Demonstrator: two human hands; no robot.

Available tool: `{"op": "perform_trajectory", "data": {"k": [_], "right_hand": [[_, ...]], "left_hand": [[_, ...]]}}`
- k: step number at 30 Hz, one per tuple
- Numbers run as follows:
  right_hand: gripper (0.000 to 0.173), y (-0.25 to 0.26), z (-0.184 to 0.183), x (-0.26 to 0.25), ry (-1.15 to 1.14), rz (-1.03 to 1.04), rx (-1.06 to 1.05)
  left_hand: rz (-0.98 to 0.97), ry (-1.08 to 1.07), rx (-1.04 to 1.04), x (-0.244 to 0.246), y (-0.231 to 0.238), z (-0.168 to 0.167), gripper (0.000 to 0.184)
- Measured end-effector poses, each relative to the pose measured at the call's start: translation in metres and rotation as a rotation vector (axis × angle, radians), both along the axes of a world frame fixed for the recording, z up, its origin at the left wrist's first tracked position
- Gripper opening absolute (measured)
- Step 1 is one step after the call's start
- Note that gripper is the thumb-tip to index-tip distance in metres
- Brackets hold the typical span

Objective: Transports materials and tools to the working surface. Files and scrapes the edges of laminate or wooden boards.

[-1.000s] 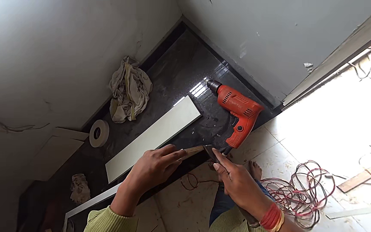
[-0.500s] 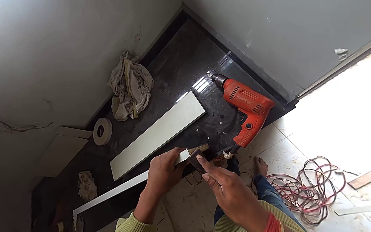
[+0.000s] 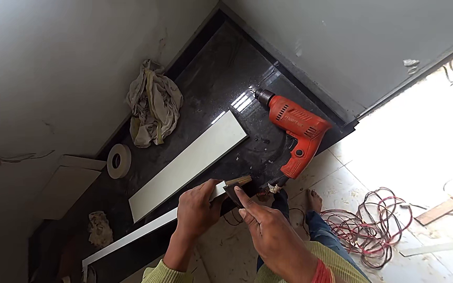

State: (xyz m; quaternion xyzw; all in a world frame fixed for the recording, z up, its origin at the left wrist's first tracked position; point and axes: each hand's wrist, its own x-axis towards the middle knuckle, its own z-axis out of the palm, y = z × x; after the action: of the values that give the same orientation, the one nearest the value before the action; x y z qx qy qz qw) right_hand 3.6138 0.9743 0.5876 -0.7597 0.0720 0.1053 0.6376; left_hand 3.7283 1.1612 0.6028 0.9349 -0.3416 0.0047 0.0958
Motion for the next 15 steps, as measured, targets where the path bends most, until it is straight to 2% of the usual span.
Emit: {"op": "perform_trajectory", "data": {"k": [5, 9, 15], "right_hand": [[0.046, -0.0047, -0.0055, -0.0025, -0.073, 0.018, -0.019], [0.046, 0.0048, -0.0029, -0.0024, -0.047, -0.029, -0.042], [0.047, -0.0009, -0.0031, -0.0004, 0.007, 0.019, 0.004]], "left_hand": [[0.0, -0.021, -0.005, -0.002, -0.0022, 0.0004, 0.025], [0.01, -0.032, 0.0, -0.0025, -0.001, -0.0008, 0.024], [0.013, -0.045, 0.012, -0.0029, -0.0033, -0.0005, 0.027]]}}
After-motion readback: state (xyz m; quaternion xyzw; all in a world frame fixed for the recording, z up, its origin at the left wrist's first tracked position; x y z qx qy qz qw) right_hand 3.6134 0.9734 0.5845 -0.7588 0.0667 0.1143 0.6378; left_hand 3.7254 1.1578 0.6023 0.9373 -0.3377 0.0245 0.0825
